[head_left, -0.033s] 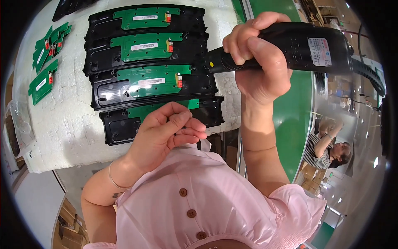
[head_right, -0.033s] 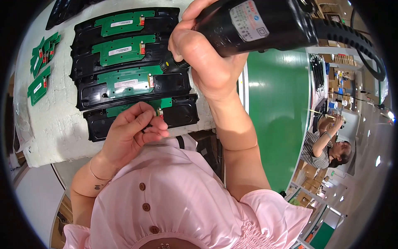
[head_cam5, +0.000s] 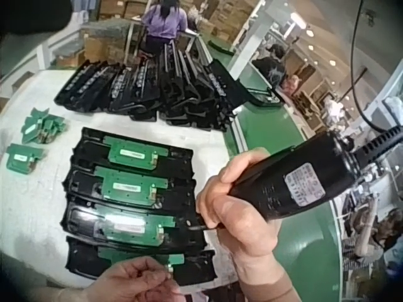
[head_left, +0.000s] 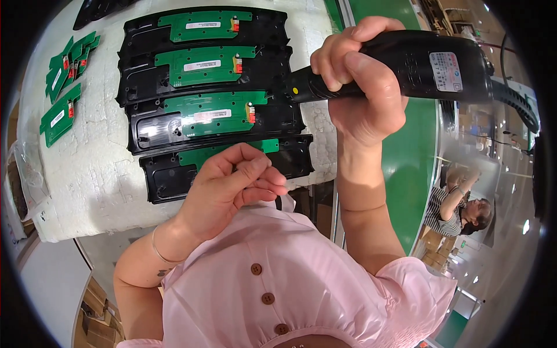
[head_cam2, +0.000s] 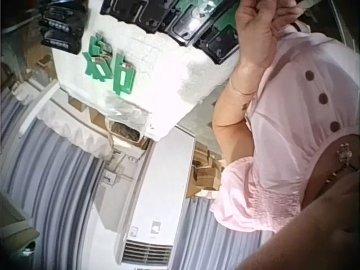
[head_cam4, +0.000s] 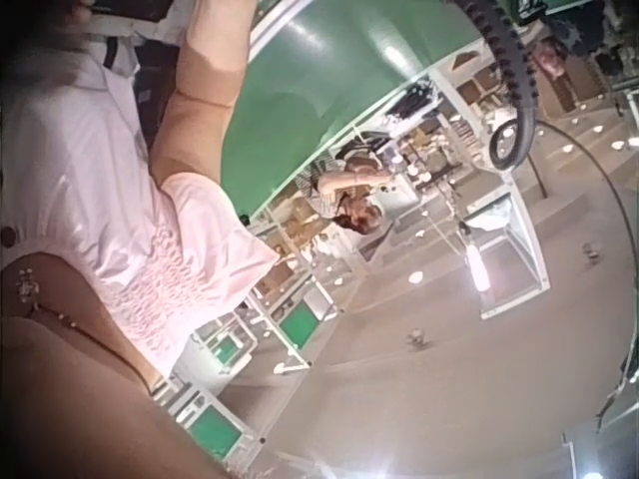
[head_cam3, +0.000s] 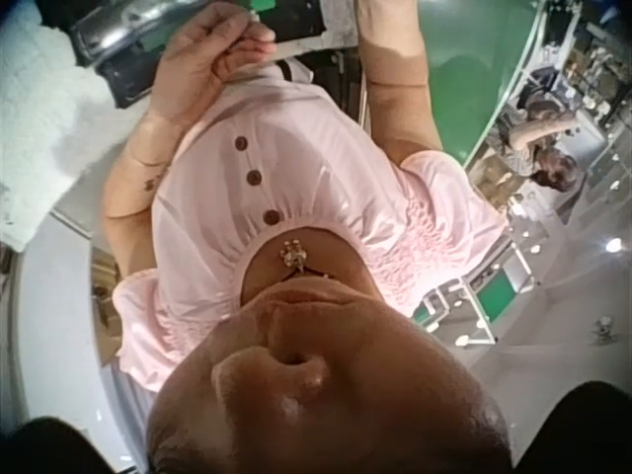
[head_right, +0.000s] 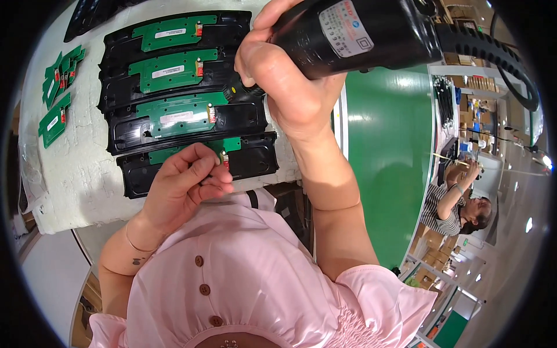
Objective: Assemble electronic components by placing circuit boards into plastic housings and securing them with screws using an electric screwdriver.
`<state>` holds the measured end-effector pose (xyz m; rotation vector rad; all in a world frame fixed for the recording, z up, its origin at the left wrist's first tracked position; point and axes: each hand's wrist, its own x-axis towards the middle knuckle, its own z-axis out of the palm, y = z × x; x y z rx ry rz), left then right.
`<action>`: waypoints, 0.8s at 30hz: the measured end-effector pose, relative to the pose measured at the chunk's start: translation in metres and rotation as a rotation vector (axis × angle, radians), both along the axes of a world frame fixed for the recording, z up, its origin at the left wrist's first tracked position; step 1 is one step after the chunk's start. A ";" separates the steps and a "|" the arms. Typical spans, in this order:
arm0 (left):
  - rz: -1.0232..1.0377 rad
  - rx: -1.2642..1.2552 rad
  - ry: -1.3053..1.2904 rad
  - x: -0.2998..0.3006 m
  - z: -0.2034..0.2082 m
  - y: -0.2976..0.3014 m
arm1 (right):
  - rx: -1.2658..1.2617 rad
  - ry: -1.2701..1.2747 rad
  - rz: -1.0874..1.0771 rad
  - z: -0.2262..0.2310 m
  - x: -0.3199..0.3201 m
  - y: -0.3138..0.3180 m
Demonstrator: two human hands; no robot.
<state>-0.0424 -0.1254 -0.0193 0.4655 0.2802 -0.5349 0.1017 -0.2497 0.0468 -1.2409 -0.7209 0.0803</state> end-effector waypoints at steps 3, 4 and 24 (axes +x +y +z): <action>0.079 0.037 0.042 0.000 -0.007 -0.002 | -0.008 0.020 0.027 -0.001 0.001 0.002; 0.079 0.037 0.042 0.001 -0.006 -0.002 | -0.002 0.031 0.042 -0.001 0.001 0.003; 0.244 -0.162 0.077 0.006 0.001 -0.008 | 0.384 -0.065 0.298 0.053 -0.052 -0.013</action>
